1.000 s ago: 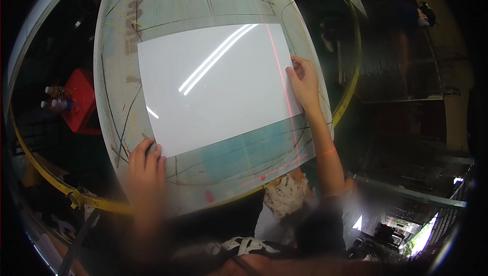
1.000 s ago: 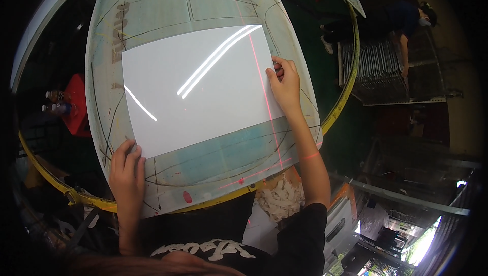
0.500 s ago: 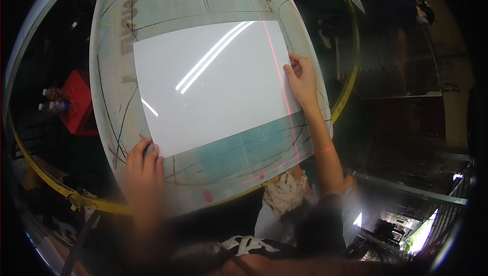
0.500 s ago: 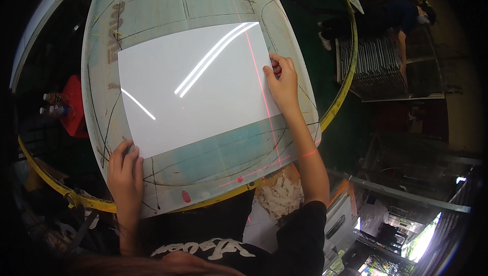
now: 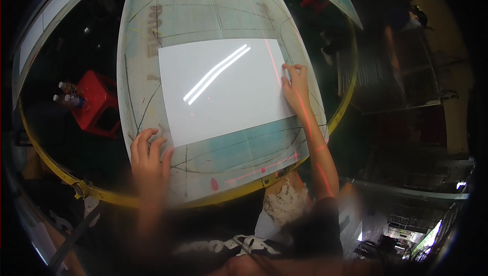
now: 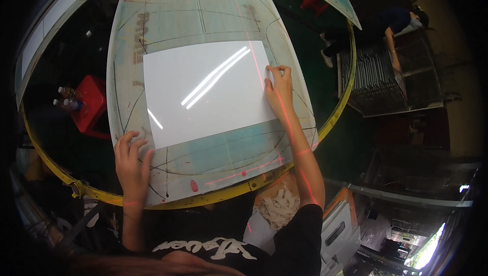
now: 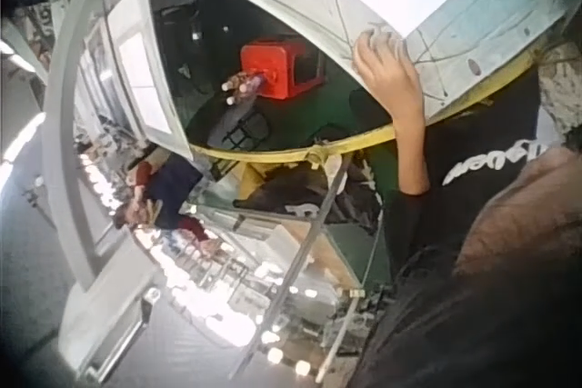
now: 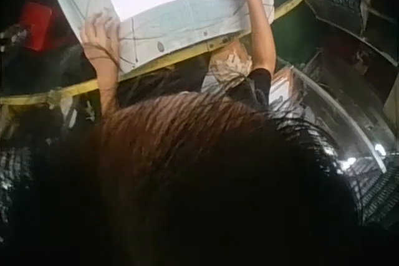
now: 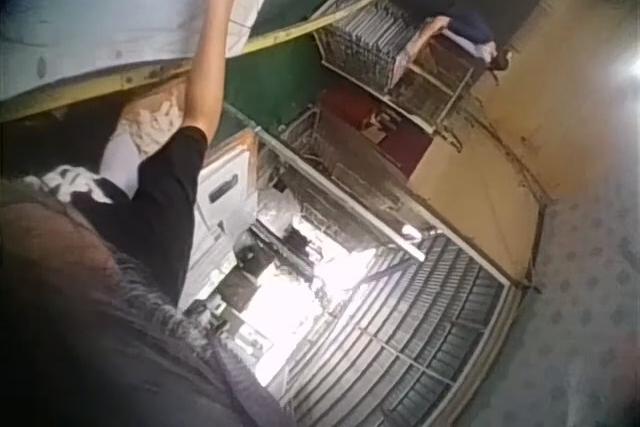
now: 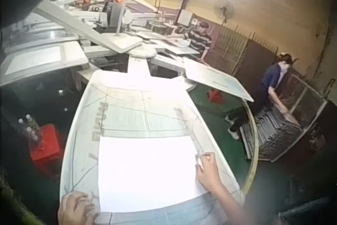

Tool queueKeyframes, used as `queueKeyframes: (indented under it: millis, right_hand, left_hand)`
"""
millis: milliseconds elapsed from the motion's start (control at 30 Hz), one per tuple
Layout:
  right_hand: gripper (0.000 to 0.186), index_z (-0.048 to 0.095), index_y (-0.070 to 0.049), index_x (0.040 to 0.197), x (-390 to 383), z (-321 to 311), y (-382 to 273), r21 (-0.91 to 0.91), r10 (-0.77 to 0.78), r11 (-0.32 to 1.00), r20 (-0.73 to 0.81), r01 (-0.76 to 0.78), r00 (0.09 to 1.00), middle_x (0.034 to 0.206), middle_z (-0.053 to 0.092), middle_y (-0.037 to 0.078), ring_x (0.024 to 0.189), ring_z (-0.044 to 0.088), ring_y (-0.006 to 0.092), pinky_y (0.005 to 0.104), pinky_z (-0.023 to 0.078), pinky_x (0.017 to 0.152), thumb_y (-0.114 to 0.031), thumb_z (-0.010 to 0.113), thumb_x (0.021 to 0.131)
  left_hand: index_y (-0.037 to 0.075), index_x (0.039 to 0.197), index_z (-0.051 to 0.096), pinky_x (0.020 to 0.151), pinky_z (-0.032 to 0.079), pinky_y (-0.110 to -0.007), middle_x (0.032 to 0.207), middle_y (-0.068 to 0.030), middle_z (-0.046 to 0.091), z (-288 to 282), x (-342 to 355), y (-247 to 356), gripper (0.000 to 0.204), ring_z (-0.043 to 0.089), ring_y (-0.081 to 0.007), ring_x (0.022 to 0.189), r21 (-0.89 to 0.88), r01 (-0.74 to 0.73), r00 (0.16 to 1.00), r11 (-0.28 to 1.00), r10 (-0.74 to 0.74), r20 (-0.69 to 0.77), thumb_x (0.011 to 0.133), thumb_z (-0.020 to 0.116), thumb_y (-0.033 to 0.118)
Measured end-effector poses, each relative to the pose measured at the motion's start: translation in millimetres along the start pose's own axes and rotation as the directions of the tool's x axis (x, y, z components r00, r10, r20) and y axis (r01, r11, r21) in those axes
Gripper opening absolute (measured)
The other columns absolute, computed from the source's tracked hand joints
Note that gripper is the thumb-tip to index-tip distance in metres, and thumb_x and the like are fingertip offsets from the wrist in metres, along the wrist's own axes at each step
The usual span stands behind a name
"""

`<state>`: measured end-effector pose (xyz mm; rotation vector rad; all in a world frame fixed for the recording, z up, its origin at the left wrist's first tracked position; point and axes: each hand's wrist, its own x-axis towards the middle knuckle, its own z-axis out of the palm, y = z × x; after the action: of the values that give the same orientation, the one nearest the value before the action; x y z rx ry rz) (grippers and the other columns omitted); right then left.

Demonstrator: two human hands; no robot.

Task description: Manually aligning white paper sheets onto a rotating screen printing machine platen using a laser guide.

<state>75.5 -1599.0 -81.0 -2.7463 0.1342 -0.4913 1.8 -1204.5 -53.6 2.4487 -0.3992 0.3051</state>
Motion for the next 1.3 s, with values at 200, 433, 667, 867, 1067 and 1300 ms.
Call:
queueKeyframes:
  millis: [200,433,667,867,1067,1300]
  right_hand:
    - [0.046,0.052,-0.006,0.122,-100,-51,-59,0.25,0.041,0.968,-0.176,0.005,0.983,0.122,0.046,0.014,0.098,0.051,0.0239,0.0337,0.044,0.086,-0.002,0.065,0.079]
    - [0.033,0.058,-0.006,0.115,-290,-125,-71,0.054,0.412,0.911,-0.188,-0.41,0.892,0.117,0.052,0.011,0.099,0.055,0.0249,0.0363,0.043,0.089,-0.007,0.063,0.082]
    - [0.022,0.062,-0.006,0.107,-460,-206,-45,-0.277,0.652,0.602,-0.371,-0.749,0.661,0.105,0.06,0.012,0.097,0.057,0.0289,0.0399,0.043,0.084,-0.013,0.059,0.086]
    - [0.037,0.059,-0.006,0.117,-587,-231,-38,-0.311,0.791,0.514,-0.189,-0.799,0.582,0.121,0.058,0.014,0.116,0.052,0.0323,0.0402,0.04,0.098,-0.018,0.065,0.083]
    - [0.042,0.062,-0.006,0.116,-597,-218,-40,-0.087,0.785,0.583,-0.197,-0.808,0.588,0.122,0.059,0.014,0.117,0.052,0.0313,0.0384,0.039,0.1,-0.012,0.071,0.076]
    - [0.039,0.066,-0.008,0.111,-591,-221,-42,-0.006,0.808,0.559,-0.224,-0.829,0.545,0.118,0.061,0.013,0.113,0.055,0.0299,0.0367,0.04,0.098,-0.009,0.072,0.073]
  left_hand:
    - [0.0,0.081,0.056,0.076,0.043,-0.032,0.083,-0.0084,0.059,-38,-28,-10,0.017,0.056,-0.0229,0.079,-0.23,-0.002,0.985,0.973,-0.038,-0.171,0.072,0.069,-0.005]
    - [0.006,0.077,0.056,0.074,0.044,-0.034,0.071,-0.0055,0.059,-34,-42,38,0.014,0.055,-0.0187,0.078,-0.96,-0.032,0.977,0.277,0.211,0.028,0.08,0.07,0.008]
    - [0.008,0.08,0.057,0.058,0.046,-0.03,0.066,-0.0067,0.062,-48,-45,111,0.015,0.057,-0.0182,0.061,-0.787,0.361,0.767,-0.501,0.639,-0.055,0.089,0.063,0.018]
    - [-0.003,0.079,0.056,0.062,0.054,-0.042,0.071,-0.0202,0.064,-66,-50,109,0.032,0.064,-0.0329,0.062,-0.423,0.706,0.48,-0.568,0.823,-0.304,0.098,0.04,0.017]
    - [0.007,0.083,0.063,0.062,0.042,-0.035,0.076,-0.0059,0.063,-65,-86,115,0.02,0.059,-0.0205,0.062,-0.44,0.693,0.363,-0.571,0.804,-0.472,0.091,0.052,0.021]
    - [0.005,0.084,0.064,0.066,0.042,-0.039,0.078,-0.009,0.061,-61,-98,111,0.02,0.058,-0.0274,0.068,-0.624,0.662,0.193,-0.414,0.9,-0.392,0.088,0.057,0.024]
